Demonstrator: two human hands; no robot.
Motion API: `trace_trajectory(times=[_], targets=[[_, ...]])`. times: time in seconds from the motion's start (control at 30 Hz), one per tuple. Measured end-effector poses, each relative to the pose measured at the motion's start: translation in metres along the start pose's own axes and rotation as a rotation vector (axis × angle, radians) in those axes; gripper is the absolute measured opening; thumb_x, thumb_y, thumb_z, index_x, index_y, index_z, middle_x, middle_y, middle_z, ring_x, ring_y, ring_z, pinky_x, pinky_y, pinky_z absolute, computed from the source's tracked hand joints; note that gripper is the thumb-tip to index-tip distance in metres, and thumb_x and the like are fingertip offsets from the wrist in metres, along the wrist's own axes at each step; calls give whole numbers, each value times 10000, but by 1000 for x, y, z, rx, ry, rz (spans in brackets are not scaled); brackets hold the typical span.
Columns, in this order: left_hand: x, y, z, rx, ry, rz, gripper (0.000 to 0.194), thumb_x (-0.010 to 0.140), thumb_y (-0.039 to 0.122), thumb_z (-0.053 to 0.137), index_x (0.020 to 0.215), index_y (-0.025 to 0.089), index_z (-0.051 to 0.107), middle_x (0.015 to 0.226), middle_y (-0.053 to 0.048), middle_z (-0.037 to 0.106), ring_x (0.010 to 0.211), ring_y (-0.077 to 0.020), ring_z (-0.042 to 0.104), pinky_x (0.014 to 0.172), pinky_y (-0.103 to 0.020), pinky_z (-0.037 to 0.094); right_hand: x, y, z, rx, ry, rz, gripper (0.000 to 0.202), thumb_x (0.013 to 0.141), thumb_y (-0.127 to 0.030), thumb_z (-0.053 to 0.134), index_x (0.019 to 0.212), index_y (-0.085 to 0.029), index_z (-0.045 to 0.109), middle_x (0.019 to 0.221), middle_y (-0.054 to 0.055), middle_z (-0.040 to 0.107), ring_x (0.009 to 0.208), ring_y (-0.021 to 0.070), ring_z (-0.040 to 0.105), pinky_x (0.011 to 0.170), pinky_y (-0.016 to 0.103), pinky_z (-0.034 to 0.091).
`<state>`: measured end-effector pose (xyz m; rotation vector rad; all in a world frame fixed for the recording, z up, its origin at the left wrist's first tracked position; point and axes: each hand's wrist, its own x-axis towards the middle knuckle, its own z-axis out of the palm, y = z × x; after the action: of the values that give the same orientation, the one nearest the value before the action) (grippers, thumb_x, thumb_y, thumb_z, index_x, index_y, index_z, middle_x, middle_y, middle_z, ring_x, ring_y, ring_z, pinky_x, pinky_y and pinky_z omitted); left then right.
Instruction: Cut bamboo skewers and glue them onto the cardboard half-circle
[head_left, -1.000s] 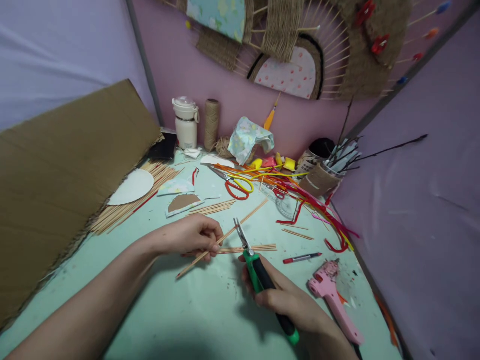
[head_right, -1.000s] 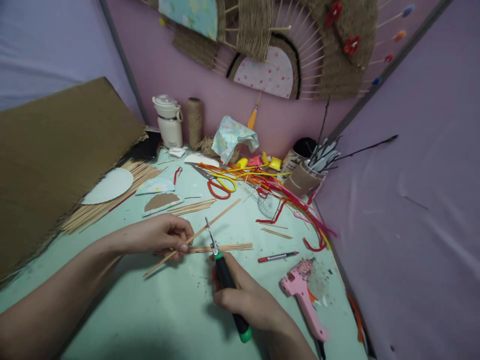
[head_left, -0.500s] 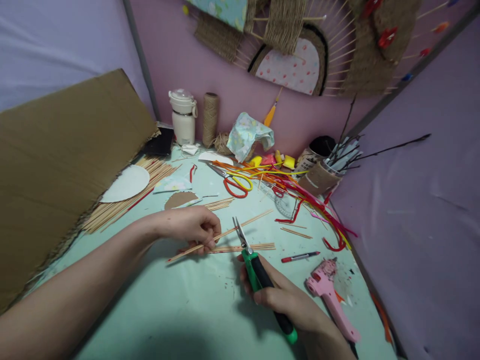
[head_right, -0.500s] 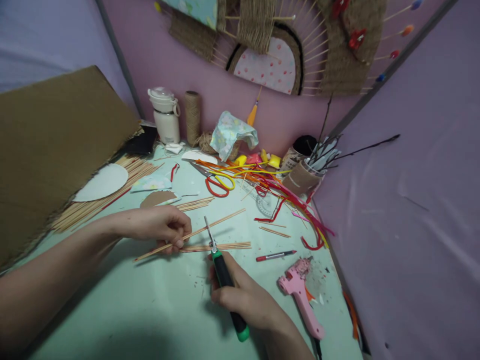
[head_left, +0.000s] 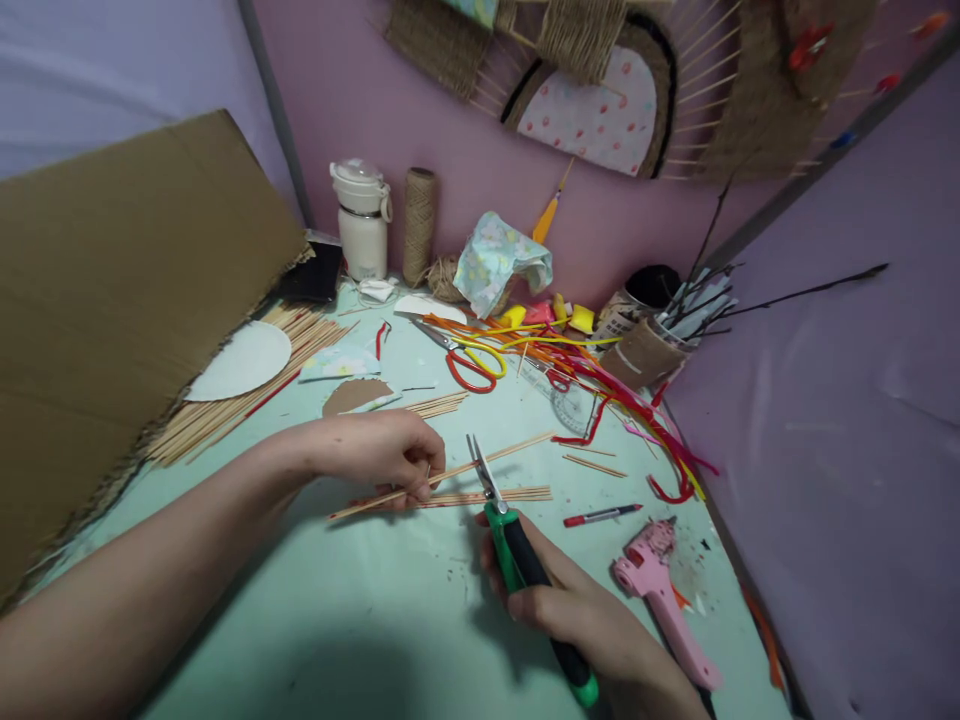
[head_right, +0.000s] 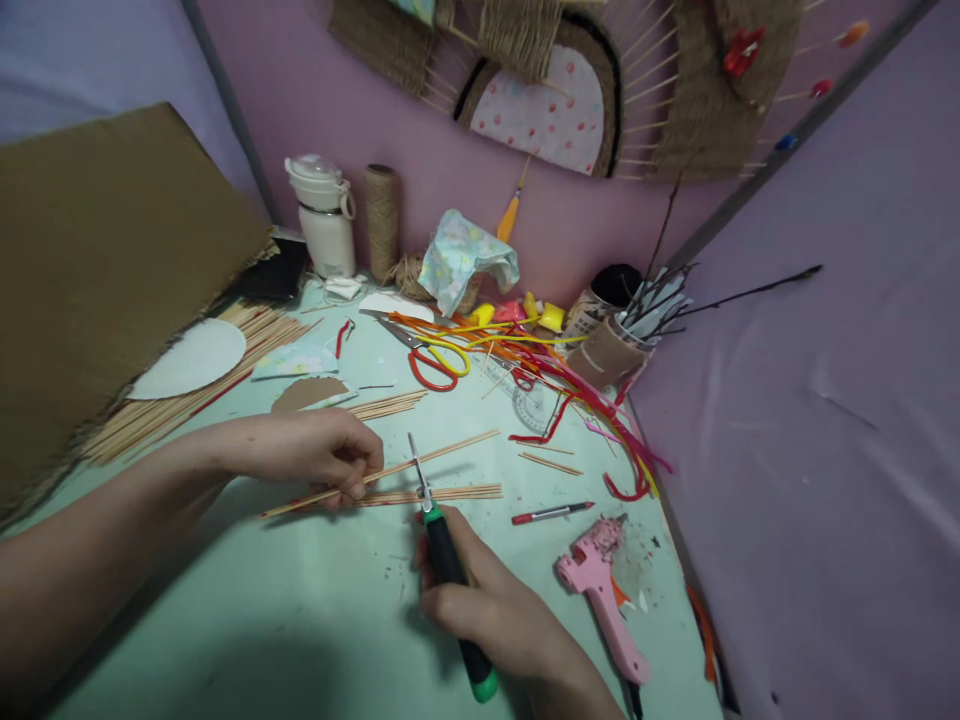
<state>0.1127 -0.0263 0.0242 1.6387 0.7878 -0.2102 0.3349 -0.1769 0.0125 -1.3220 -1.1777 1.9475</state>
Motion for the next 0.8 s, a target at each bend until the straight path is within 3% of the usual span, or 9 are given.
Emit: trace_trajectory(times=[0.57,0.8], targets=[[-4,9,3,39,50,-58,52,694,263,639,721,220,650,642,-8,687,584,-187,635,511,-239,428,-1,4,0,7,-12,-3,445,633,-297,575,1063,-198,519,940,32,521,870,200,446,725,321,329],[-7,13,1,126,6,-45,63,726,256,614,760,204,625,655,14,669,631,-148,631,541,-200,412,-2,-2,2,-14,-11,13,454,624,-282,564,1066,-189,524,937,33,525,884,205,451,738,325,335]])
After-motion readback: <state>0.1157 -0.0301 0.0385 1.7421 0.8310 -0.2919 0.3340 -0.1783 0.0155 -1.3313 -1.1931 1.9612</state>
